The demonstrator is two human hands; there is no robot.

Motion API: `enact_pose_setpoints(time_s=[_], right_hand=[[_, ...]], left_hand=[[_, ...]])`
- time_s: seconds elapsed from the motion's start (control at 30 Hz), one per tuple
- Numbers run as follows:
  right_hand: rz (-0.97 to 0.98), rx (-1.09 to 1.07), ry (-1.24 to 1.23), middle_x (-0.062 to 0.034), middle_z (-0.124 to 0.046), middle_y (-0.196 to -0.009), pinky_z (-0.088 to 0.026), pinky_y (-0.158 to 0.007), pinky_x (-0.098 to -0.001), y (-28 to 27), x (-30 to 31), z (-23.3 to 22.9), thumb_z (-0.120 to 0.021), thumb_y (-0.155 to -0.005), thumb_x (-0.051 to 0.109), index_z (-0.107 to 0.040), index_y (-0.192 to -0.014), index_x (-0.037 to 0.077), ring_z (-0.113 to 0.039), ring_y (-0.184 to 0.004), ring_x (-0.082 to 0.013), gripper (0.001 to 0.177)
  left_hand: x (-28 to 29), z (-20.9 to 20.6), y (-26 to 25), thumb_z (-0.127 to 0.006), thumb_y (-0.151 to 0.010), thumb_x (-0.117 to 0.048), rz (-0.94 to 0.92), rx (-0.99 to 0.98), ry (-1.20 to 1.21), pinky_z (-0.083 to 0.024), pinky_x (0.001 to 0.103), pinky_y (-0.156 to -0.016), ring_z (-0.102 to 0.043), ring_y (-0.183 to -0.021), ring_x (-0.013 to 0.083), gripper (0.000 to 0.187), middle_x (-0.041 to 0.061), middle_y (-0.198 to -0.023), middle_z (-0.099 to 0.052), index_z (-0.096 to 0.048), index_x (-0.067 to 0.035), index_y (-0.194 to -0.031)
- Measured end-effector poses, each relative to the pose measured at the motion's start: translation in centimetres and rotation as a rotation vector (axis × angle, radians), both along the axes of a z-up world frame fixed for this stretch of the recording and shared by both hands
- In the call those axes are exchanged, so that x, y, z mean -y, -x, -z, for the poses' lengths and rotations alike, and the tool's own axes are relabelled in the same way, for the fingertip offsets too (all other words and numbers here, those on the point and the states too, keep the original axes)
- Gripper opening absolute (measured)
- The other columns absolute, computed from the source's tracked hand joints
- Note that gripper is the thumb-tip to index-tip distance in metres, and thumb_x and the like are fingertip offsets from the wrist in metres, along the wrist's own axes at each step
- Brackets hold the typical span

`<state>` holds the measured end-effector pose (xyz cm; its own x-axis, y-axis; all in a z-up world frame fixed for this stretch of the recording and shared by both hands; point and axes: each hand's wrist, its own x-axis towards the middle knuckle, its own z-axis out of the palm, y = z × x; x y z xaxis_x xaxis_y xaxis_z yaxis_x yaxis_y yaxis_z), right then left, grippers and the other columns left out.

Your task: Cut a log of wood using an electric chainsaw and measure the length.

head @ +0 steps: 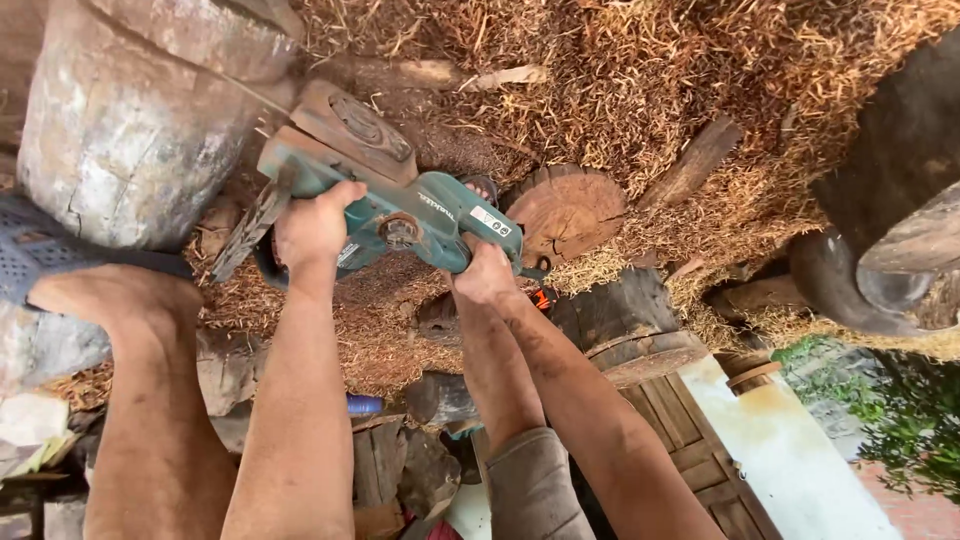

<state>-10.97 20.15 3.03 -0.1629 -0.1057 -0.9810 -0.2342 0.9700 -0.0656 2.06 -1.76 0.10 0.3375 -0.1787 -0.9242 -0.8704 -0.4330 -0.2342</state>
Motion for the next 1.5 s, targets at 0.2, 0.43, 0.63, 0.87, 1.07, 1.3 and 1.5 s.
enact_pose_setpoints(time_s=[0.2, 0.43, 0.63, 0.87, 1.07, 1.3, 1.5], right_hand=[[-0.048, 0.069, -0.065, -0.0243, -0.074, -0.110, -0.056, -0.102, -0.0403, -1.0, -0.4, 1.9, -0.064, -0.074, 0.008, -0.059, -0.137, 0.006, -0.074, -0.105, -0.0376, 0.063], [0.007, -0.022, -0.012, -0.0233, -0.075, -0.104, -0.055, -0.099, -0.0429, -0.7, 0.4, 1.5, -0.076, -0.078, 0.023, -0.068, -0.125, 0.008, -0.072, -0.104, -0.0368, 0.050], [-0.011, 0.001, 0.035, -0.0225, -0.076, -0.103, -0.058, -0.097, -0.0422, -0.5, 0.6, 1.9, -0.074, -0.080, 0.029, -0.067, -0.122, 0.003, -0.075, -0.102, -0.0351, 0.049], [-0.005, -0.002, 0.056, -0.0234, -0.076, -0.104, -0.056, -0.099, -0.0415, -0.6, -0.4, 2.9, -0.074, -0.077, 0.028, -0.067, -0.124, 0.003, -0.074, -0.103, -0.0363, 0.054], [-0.001, 0.008, 0.002, -0.0245, -0.075, -0.105, -0.055, -0.099, -0.0422, -0.6, 0.0, 2.7, -0.074, -0.077, 0.028, -0.066, -0.127, 0.004, -0.073, -0.104, -0.0375, 0.055], [0.035, -0.025, 0.054, -0.0233, -0.075, -0.106, -0.055, -0.097, -0.0434, -0.5, 0.6, 2.8, -0.076, -0.075, 0.027, -0.068, -0.123, 0.005, -0.072, -0.105, -0.0375, 0.053], [0.040, -0.001, 0.045, -0.0207, -0.076, -0.107, -0.056, -0.099, -0.0411, -0.8, -0.1, 3.4, -0.073, -0.078, 0.026, -0.066, -0.127, 0.007, -0.074, -0.104, -0.0344, 0.053]], left_hand=[[0.5, 0.8, -1.0, -0.077, -0.063, -0.062, -0.052, 0.030, 0.066, -0.048, 0.037, -0.098, -0.067, -0.112, 0.0317, 0.075, 0.019, -0.117, -0.074, -0.077, -0.001, -0.106], [0.9, 1.1, -0.2, -0.080, -0.063, -0.062, 0.022, -0.015, 0.053, -0.048, 0.039, -0.096, -0.066, -0.111, 0.0344, 0.076, 0.021, -0.116, -0.071, -0.076, -0.001, -0.107], [0.8, 1.8, -0.5, -0.078, -0.063, -0.060, -0.050, -0.023, 0.052, -0.048, 0.036, -0.096, -0.066, -0.110, 0.0308, 0.069, 0.016, -0.117, -0.073, -0.078, -0.007, -0.107], [0.8, 2.7, -0.5, -0.078, -0.063, -0.060, -0.042, -0.011, 0.021, -0.047, 0.037, -0.097, -0.067, -0.112, 0.0296, 0.075, 0.015, -0.119, -0.073, -0.075, -0.006, -0.114], [0.7, 2.9, -0.4, -0.082, -0.060, -0.058, -0.085, 0.000, 0.081, -0.048, 0.035, -0.096, -0.067, -0.108, 0.0281, 0.081, 0.016, -0.116, -0.072, -0.071, -0.001, -0.116], [1.8, 2.2, 0.6, -0.083, -0.058, -0.049, -0.205, -0.015, 0.106, -0.057, 0.034, -0.078, -0.075, -0.080, 0.0233, 0.069, 0.011, -0.100, -0.077, -0.074, -0.002, -0.108], [2.1, 2.4, 0.9, -0.084, -0.060, -0.049, -0.219, 0.022, 0.064, -0.053, 0.033, -0.070, -0.070, -0.068, 0.0207, 0.062, 0.010, -0.090, -0.077, -0.075, -0.003, -0.101]])
